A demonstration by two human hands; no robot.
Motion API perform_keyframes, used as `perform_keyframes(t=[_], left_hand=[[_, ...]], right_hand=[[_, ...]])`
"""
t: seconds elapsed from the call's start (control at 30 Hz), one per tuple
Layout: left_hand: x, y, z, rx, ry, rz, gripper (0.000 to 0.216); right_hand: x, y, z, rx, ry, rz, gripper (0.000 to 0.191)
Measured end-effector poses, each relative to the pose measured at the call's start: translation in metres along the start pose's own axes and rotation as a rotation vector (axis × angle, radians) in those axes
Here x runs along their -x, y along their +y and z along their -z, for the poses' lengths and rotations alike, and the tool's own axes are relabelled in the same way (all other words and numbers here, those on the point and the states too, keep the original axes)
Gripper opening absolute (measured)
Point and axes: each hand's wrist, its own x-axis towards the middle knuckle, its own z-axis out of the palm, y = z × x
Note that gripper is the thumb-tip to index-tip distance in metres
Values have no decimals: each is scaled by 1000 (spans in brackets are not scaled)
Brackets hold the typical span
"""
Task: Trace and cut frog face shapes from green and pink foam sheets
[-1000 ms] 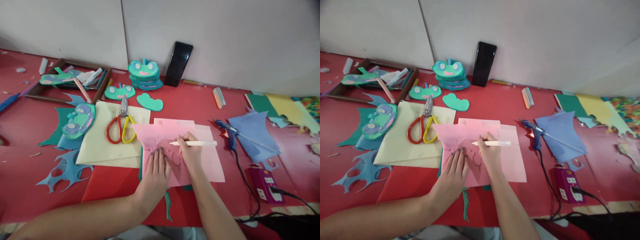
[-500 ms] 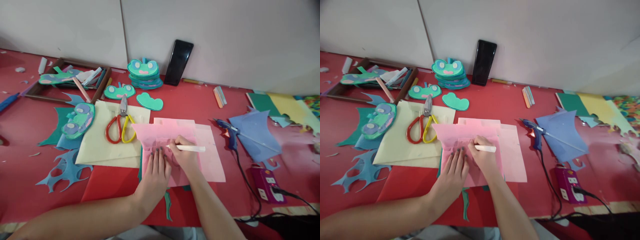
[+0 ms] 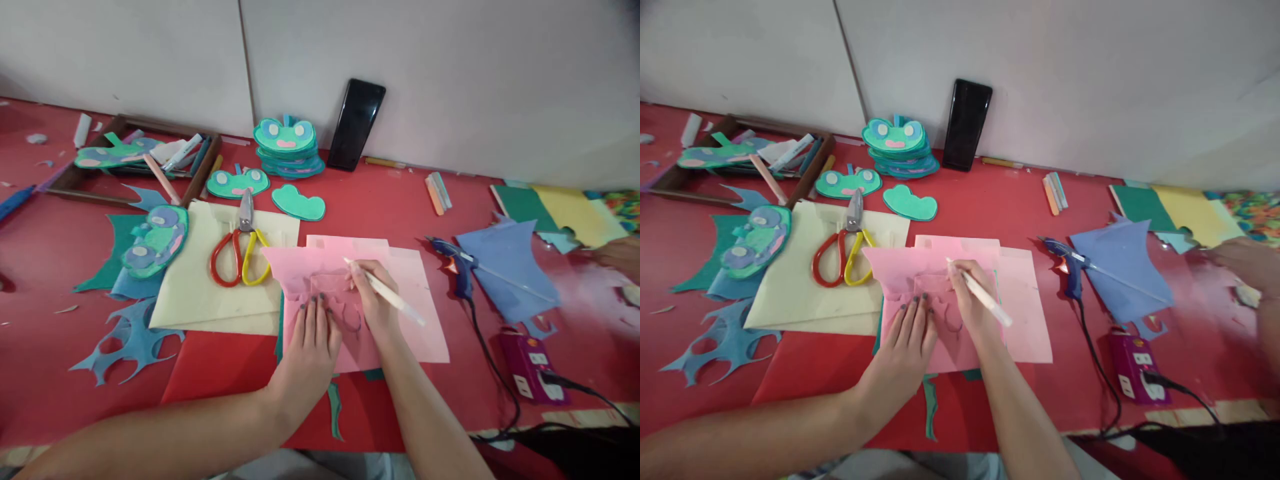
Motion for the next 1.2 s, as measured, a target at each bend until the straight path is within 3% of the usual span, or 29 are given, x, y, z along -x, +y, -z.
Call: perform_keyframes(t=[0.13,0.23,0.63,0.97,1.2], left_hand=[[0,0,0,-2,-3,-3,38],[0,0,0,-10,-9,-7,37],[0,0,-2,-5,14,-13,39],[1,0,-3,14,19,-6,40],[0,0,-2,2,13,-6,39]], right_hand=[[4,3,0,29,-54,-56,36],[6,5,-1,20,-83,-88,31],[7,0,-9,229,-197,59,35],[6,7,-6,381,-8,114,33],[5,5,-6,237,-100,44,34]])
